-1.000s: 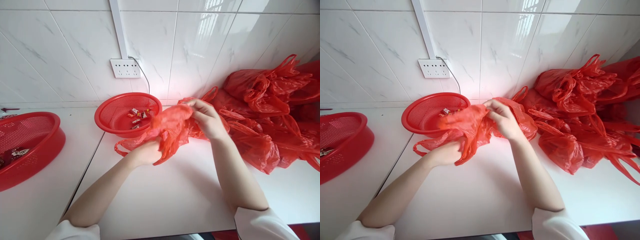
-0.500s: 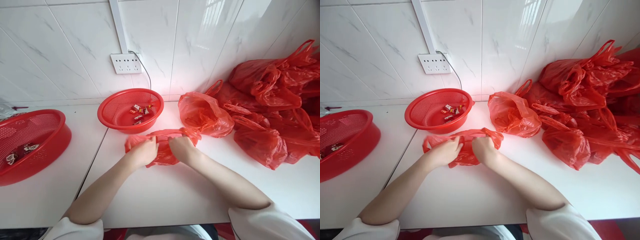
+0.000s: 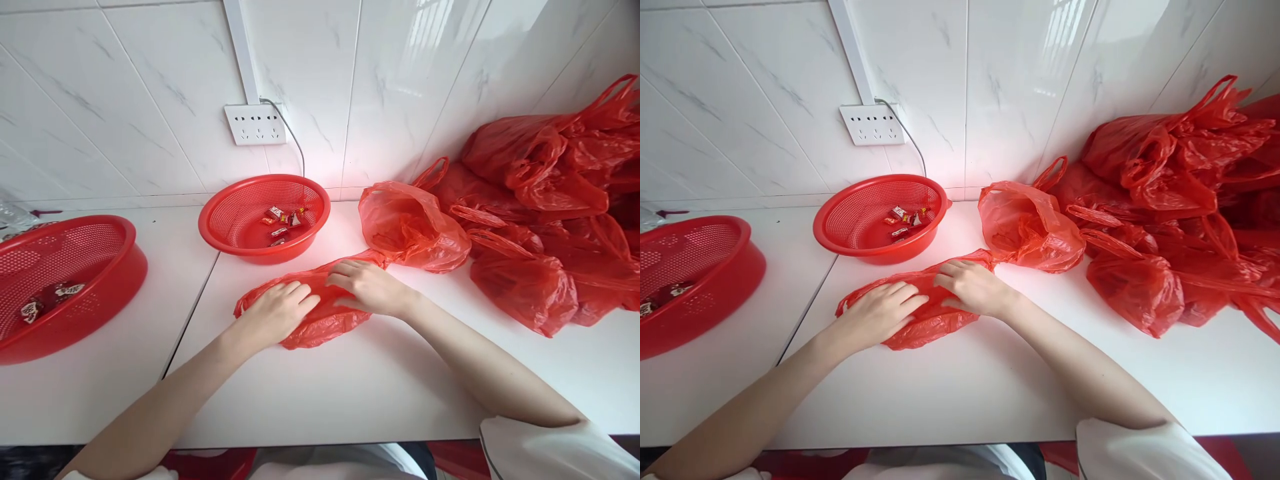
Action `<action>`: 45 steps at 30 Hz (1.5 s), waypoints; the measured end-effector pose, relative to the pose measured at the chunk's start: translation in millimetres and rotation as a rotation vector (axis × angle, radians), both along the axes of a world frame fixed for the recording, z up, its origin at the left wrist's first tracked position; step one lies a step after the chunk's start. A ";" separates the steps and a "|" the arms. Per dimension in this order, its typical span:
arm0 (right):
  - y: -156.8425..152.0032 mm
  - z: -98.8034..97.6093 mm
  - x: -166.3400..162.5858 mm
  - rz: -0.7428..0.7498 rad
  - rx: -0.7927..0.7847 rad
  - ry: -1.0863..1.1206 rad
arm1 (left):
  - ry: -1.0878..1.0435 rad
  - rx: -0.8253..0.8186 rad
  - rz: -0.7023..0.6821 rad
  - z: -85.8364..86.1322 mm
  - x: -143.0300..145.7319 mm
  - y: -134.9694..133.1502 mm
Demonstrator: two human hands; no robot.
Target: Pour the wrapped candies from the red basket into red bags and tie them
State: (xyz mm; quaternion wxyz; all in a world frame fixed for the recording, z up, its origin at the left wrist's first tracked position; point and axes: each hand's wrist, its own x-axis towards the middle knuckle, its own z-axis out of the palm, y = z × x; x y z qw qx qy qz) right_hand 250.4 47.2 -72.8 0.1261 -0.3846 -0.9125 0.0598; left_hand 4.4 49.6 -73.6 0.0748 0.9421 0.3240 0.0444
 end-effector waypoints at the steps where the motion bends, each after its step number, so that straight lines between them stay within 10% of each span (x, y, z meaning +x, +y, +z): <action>1: -0.4 -3.4 -0.5 0.021 0.003 0.018 | -0.007 0.028 -0.039 -1.3 0.7 -1.9; 13: 6.1 -68.1 19.5 -0.141 -0.359 -0.031 | -0.143 -0.440 0.144 -30.9 -40.8 25.5; 23: 3.6 18.1 -2.3 -0.126 -0.069 0.276 | -1.331 -1.553 0.720 3.0 -25.7 55.5; 31: 19.5 73.4 -14.4 -0.229 0.142 0.544 | -1.707 -1.462 0.713 -5.2 -9.6 56.4; 45: 49.8 30.5 -5.4 -0.251 0.063 0.269 | -1.364 -1.510 0.798 -41.9 -24.6 37.8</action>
